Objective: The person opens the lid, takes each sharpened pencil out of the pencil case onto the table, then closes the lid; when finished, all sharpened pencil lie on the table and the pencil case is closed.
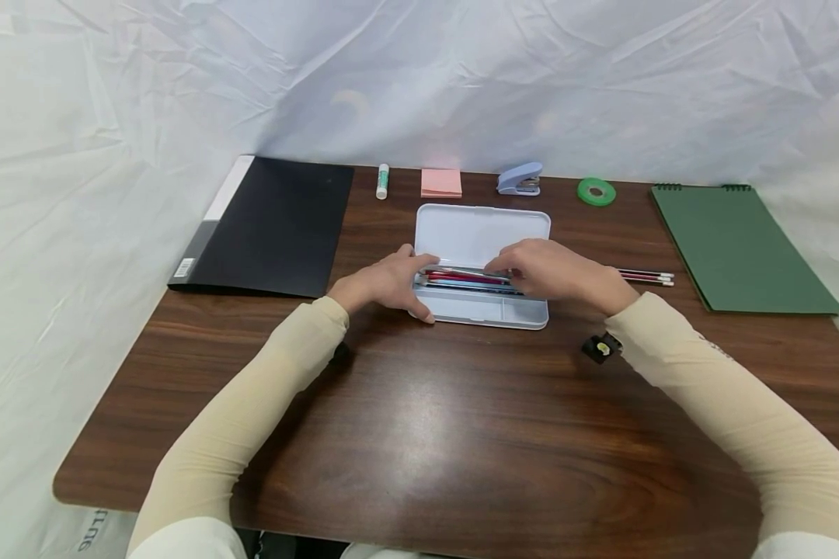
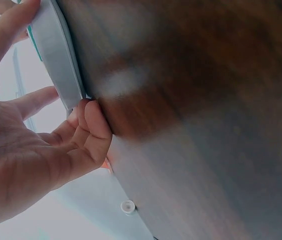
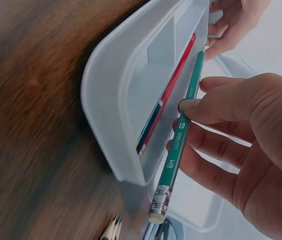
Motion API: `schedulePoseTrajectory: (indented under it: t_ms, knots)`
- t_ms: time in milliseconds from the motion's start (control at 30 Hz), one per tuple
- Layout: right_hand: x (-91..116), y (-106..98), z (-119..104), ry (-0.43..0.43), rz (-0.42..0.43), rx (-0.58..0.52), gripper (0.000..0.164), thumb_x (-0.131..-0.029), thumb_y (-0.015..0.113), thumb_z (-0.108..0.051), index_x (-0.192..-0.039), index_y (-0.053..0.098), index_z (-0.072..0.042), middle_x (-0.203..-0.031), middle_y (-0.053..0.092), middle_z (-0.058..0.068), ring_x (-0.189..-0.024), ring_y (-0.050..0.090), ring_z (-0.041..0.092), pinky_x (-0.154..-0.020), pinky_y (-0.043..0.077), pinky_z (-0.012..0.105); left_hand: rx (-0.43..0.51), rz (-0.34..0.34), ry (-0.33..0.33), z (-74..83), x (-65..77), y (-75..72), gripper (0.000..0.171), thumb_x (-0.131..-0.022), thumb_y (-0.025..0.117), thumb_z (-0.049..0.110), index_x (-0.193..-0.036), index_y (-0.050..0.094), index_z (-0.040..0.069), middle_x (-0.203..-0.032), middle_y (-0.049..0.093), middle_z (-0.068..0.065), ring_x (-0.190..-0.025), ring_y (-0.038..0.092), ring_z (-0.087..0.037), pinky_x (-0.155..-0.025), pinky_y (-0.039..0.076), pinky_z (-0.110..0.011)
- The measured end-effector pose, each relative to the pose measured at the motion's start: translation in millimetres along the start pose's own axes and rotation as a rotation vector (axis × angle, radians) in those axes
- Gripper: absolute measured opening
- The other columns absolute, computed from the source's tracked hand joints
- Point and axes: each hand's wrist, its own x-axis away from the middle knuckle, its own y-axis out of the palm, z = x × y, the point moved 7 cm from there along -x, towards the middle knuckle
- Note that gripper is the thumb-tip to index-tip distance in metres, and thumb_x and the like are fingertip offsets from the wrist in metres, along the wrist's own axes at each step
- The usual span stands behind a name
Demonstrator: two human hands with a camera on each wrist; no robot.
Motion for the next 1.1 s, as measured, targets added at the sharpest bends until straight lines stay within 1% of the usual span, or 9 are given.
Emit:
schedulePoseTrajectory:
  t_ms: [200, 367, 500, 600, 633, 767, 900, 1000, 1100]
  knots:
    - [11, -2, 10, 0.032, -0.018, -0.032, 0.039, -0.087, 0.061, 0.008, -0.119, 0.073, -0.009, -0.115, 0.072, 0.008, -0.090, 0.062, 0.018, -0.076, 0.051, 0.038, -0.001, 0.004, 0.002, -1.1, -0.1, -0.3, 0.100, -0.076, 0.085, 0.043, -0.157, 0.031, 0.024, -0.130, 0.039, -0.014, -0.111, 0.046, -0.026, -0.093, 0.044, -0.040]
    - [22, -6, 17, 0.042, -0.013, -0.038, 0.040, -0.087, 0.062, 0.008, -0.121, 0.072, -0.011, -0.112, 0.072, 0.006, -0.082, 0.058, 0.016, -0.069, 0.046, 0.034, 0.002, 0.005, 0.003, -1.8, -0.5, -0.4, 0.100, -0.076, 0.085, 0.043, -0.157, 0.030, 0.024, -0.130, 0.039, -0.013, -0.112, 0.046, -0.026, -0.093, 0.044, -0.040]
    - [34, -9, 25, 0.053, 0.002, -0.033, 0.040, -0.086, 0.065, 0.008, -0.121, 0.073, -0.010, -0.111, 0.073, 0.006, -0.084, 0.060, 0.016, -0.071, 0.049, 0.036, 0.003, 0.001, 0.006, -1.0, -0.4, -0.5, 0.100, -0.076, 0.085, 0.043, -0.157, 0.030, 0.023, -0.131, 0.038, -0.013, -0.112, 0.046, -0.026, -0.094, 0.044, -0.040]
    - [44, -11, 33, 0.075, 0.012, -0.030, 0.039, -0.086, 0.065, 0.009, -0.120, 0.073, -0.009, -0.114, 0.073, 0.007, -0.090, 0.063, 0.016, -0.075, 0.050, 0.038, 0.003, -0.001, 0.007, -0.5, -0.4, -0.2, 0.100, -0.076, 0.085, 0.044, -0.157, 0.030, 0.024, -0.132, 0.038, -0.014, -0.113, 0.046, -0.026, -0.094, 0.044, -0.040]
    - [48, -11, 36, 0.085, 0.014, -0.032, 0.039, -0.086, 0.065, 0.009, -0.120, 0.073, -0.009, -0.114, 0.073, 0.007, -0.089, 0.062, 0.016, -0.075, 0.049, 0.037, 0.003, -0.001, 0.007, -0.7, -0.5, -0.1, 0.100, -0.076, 0.085, 0.044, -0.157, 0.030, 0.024, -0.132, 0.038, -0.014, -0.113, 0.046, -0.026, -0.095, 0.044, -0.040]
    - [63, -12, 46, 0.107, 0.024, -0.030, 0.040, -0.086, 0.064, 0.009, -0.120, 0.073, -0.010, -0.112, 0.073, 0.006, -0.081, 0.056, 0.013, -0.069, 0.045, 0.032, 0.008, -0.001, 0.009, -1.0, -0.9, 0.5, 0.100, -0.076, 0.085, 0.044, -0.157, 0.030, 0.024, -0.133, 0.038, -0.014, -0.114, 0.046, -0.026, -0.096, 0.044, -0.041]
    - [80, -17, 54, 0.100, 0.056, -0.032, 0.040, -0.083, 0.066, 0.012, -0.117, 0.074, -0.010, -0.103, 0.072, 0.002, -0.074, 0.051, 0.010, -0.064, 0.041, 0.029, 0.011, -0.004, 0.010, -1.8, -1.8, 1.0, 0.101, -0.076, 0.085, 0.044, -0.158, 0.029, 0.024, -0.134, 0.038, -0.014, -0.115, 0.045, -0.026, -0.097, 0.044, -0.041]
    - [92, -19, 62, 0.102, 0.077, -0.028, 0.038, -0.082, 0.067, 0.012, -0.114, 0.075, -0.008, -0.100, 0.072, 0.002, -0.073, 0.052, 0.009, -0.063, 0.042, 0.028, 0.010, -0.001, 0.008, -2.6, -2.5, 0.9, 0.101, -0.076, 0.085, 0.044, -0.158, 0.029, 0.024, -0.134, 0.038, -0.014, -0.115, 0.045, -0.026, -0.097, 0.044, -0.041]
    - [103, -19, 72, 0.130, 0.075, -0.024, 0.037, -0.082, 0.068, 0.012, -0.112, 0.075, -0.007, -0.101, 0.072, 0.002, -0.075, 0.056, 0.009, -0.063, 0.043, 0.029, 0.008, 0.002, 0.006, -2.9, -2.6, 0.6, 0.101, -0.076, 0.085, 0.044, -0.158, 0.029, 0.024, -0.134, 0.038, -0.014, -0.115, 0.045, -0.026, -0.097, 0.044, -0.041]
